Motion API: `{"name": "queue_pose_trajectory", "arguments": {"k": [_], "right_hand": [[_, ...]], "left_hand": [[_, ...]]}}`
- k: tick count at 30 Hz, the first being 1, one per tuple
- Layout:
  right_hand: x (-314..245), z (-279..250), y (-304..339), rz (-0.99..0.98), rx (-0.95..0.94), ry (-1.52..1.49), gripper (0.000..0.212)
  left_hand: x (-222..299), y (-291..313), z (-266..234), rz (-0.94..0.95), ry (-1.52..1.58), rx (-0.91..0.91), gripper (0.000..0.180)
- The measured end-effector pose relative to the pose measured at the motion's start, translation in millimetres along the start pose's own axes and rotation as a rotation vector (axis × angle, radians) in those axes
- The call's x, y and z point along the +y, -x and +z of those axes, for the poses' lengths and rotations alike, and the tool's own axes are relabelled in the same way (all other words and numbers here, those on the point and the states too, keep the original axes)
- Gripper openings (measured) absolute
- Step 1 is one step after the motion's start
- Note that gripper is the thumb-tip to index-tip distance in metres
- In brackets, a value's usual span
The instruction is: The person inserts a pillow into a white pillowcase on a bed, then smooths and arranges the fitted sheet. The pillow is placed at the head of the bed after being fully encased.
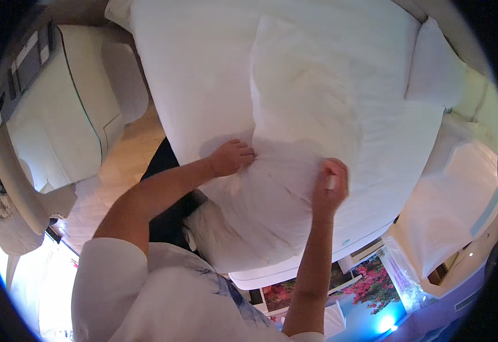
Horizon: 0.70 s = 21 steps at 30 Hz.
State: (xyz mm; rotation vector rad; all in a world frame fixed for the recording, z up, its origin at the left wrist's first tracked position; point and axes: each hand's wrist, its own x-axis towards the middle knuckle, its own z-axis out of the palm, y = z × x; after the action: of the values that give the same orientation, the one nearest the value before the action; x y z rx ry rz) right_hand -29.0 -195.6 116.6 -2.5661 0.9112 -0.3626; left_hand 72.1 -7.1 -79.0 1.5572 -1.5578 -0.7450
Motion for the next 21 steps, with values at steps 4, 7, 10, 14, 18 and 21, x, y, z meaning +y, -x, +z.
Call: {"name": "queue_pose_trajectory", "arguments": {"k": [4,7,10,14,18,21], "right_hand": [[94,-25,36,0.563,0.168,0.067,0.021],[166,-29,87,0.980,0.145,-0.340,0.044],[210,-26,125,1.119,0.059,-0.702,0.052],[196,-19,122,1.342,0.073,-0.981,0.049],[207,-17,155,1.329,0.108,-1.004,0.043],[218,-8,191,1.304,0.131,-1.014,0.038]], "left_hand": [[18,-31,-10,-0.134,0.025,0.056,0.020],[32,-47,-20,-0.085,0.049,0.105,0.023],[58,-56,-31,-0.098,0.116,0.129,0.029],[68,-63,-25,-0.152,0.167,0.176,0.032],[64,-69,-27,-0.277,0.298,0.151,0.024],[80,-53,-55,-0.326,0.230,-0.098,0.023]]}}
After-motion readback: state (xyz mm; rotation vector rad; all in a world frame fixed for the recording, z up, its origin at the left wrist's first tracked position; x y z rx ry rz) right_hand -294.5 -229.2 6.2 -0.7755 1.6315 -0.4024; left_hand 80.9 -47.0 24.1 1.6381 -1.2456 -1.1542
